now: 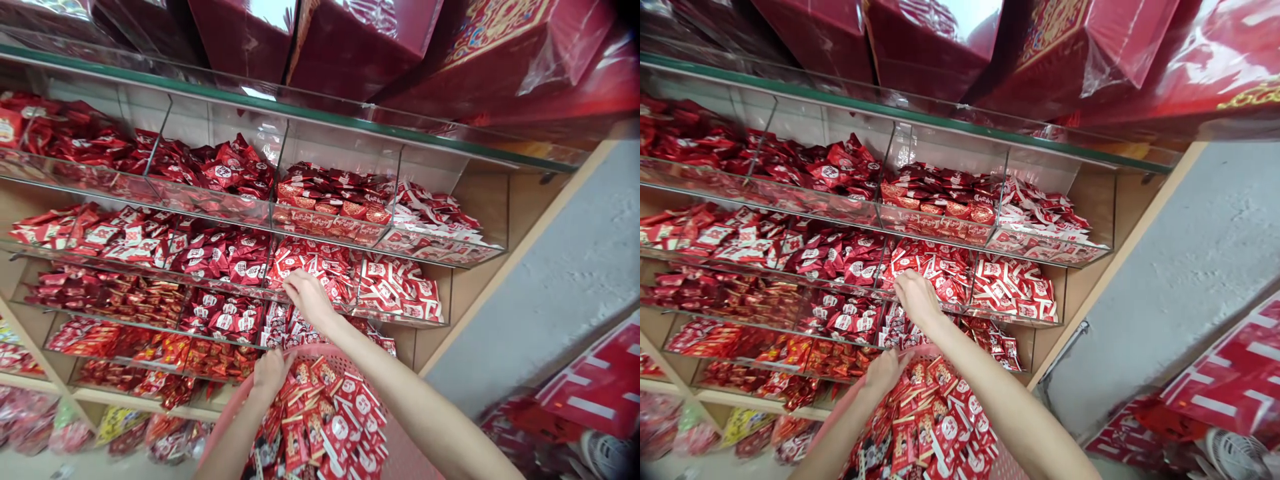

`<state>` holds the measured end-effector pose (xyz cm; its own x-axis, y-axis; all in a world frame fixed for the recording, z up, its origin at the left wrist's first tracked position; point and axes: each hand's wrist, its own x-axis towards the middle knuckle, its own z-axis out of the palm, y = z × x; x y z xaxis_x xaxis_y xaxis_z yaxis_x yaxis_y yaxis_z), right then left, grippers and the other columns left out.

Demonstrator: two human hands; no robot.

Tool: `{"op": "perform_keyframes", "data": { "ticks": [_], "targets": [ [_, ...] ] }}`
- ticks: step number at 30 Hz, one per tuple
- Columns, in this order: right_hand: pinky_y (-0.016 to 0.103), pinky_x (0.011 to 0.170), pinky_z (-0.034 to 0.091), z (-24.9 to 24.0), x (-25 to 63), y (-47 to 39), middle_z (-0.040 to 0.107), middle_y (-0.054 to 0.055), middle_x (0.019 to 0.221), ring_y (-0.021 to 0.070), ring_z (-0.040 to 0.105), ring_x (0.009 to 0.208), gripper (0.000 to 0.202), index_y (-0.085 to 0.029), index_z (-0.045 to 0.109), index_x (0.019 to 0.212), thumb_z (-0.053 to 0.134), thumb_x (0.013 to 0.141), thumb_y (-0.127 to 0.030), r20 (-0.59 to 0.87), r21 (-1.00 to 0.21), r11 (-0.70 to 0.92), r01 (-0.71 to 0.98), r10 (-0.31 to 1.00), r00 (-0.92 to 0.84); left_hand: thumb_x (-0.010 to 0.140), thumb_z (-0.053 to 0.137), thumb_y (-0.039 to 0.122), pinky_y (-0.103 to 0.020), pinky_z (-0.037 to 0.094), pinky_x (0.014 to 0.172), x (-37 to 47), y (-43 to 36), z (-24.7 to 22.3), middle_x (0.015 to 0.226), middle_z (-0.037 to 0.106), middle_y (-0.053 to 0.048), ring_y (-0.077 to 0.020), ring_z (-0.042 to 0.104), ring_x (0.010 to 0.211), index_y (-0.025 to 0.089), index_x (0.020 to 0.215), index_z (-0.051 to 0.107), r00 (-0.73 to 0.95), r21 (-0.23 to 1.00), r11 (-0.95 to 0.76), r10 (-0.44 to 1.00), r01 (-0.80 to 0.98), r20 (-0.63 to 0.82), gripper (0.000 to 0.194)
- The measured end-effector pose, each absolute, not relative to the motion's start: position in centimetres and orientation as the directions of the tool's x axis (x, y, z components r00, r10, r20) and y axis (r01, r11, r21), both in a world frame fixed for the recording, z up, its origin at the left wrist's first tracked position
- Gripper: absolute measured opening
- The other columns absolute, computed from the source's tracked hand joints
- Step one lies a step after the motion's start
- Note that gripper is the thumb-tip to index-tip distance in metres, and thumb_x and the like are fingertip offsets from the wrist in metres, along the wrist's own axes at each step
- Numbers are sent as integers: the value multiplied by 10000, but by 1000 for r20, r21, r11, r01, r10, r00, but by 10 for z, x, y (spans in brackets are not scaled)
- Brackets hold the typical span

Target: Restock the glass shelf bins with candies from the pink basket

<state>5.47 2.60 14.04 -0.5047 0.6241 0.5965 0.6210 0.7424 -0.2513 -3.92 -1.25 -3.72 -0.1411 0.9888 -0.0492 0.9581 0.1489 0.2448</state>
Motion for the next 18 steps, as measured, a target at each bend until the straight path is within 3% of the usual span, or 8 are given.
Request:
{"op": "perform_keyframes", "data": {
  "ticks": [4, 8, 13, 18],
  "targets": [
    [260, 683, 422, 141, 62, 37, 626, 17, 745, 141, 570, 697, 157, -177, 624, 725, 536, 846, -224, 648, -540, 714, 445, 691, -321, 904, 269, 528, -378, 468, 832, -40, -13, -37, 997, 652, -172, -293, 617, 978, 86, 1059, 597, -141, 239, 149, 989, 959, -51, 572],
    [245, 594, 449, 143, 71, 33, 609, -16, 621, 129, 590, 593, 174, -174, 599, 713, 593, 785, -333, 510, -833, 537, 130, 838, -197, 902, 273, 533, -370, 472, 824, -40, -12, -38, 992, 654, -172, -292, 621, 969, 89, 1040, 605, -142, 238, 150, 989, 960, -49, 571],
    [210, 500, 461, 144, 94, 7, 606, -41, 557, 112, 604, 502, 279, -180, 560, 768, 676, 708, -425, 338, -940, 321, -113, 920, -199, 901, 269, 536, -362, 475, 806, -40, -11, -35, 984, 656, -171, -287, 624, 959, 84, 1067, 591, -121, 221, 131, 991, 966, -59, 580],
    [192, 460, 464, 117, 135, -14, 615, -45, 541, 109, 608, 462, 346, -186, 538, 809, 723, 666, -441, 164, -981, 138, -137, 967, -197, 889, 260, 565, -354, 475, 799, -40, -10, -33, 988, 655, -172, -279, 624, 970, 94, 1055, 590, -114, 236, 129, 991, 963, -74, 599]
  ]
}}
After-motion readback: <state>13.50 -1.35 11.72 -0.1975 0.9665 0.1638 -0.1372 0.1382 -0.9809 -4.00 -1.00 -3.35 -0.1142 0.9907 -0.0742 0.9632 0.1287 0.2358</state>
